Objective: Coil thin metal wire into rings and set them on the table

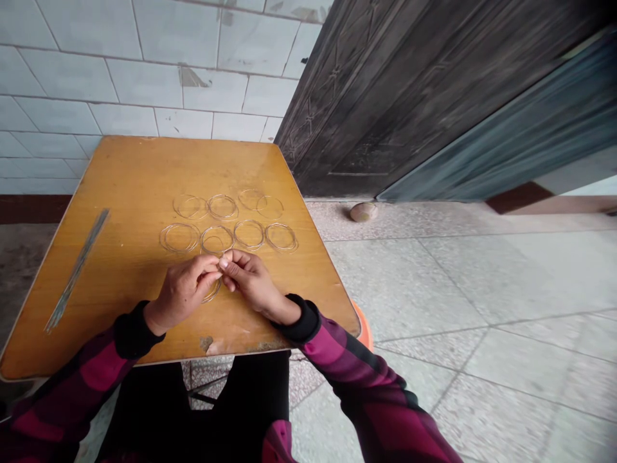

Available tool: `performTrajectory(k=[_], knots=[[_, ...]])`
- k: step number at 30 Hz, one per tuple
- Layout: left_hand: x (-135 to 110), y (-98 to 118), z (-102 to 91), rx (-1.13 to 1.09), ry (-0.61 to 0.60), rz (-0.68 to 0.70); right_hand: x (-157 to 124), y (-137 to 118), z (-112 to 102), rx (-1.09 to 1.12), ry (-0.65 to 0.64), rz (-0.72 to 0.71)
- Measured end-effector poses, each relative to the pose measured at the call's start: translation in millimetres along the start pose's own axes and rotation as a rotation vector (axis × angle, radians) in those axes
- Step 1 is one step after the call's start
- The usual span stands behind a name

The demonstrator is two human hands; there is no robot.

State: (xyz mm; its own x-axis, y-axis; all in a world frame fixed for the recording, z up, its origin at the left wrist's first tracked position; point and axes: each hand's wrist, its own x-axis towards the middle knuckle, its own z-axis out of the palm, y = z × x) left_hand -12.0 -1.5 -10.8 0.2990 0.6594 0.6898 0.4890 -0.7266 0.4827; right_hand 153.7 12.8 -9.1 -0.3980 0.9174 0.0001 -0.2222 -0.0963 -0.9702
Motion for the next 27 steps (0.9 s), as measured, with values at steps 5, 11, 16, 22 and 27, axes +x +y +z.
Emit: performTrajectory(k=[5, 11, 16, 22, 27], knots=[[-1.2, 0.9, 1.2, -0.001, 0.005, -0.016, -0.5, -3.3, 0.6, 0.049, 0.081, -0.041], [6.8, -3.5, -8.1, 0.08, 0.05, -0.001, 1.1, -11.6, -5.5, 0.21, -0.008, 0.002], [0.9, -18.3, 0.6, -0.266, -0.081, -0.157, 4.0, -11.3, -8.3, 0.263, -0.073, 0.033], [-10.3, -19.8, 14.1, -0.444, -0.053, -0.304, 6.0, -0.6, -4.5, 0.161, 0.021, -0.051], [-10.7, -16.2, 15.8, -0.373, -0.021, -0.351, 5.6, 5.8, -0.8, 0.076, 0.039, -0.08]])
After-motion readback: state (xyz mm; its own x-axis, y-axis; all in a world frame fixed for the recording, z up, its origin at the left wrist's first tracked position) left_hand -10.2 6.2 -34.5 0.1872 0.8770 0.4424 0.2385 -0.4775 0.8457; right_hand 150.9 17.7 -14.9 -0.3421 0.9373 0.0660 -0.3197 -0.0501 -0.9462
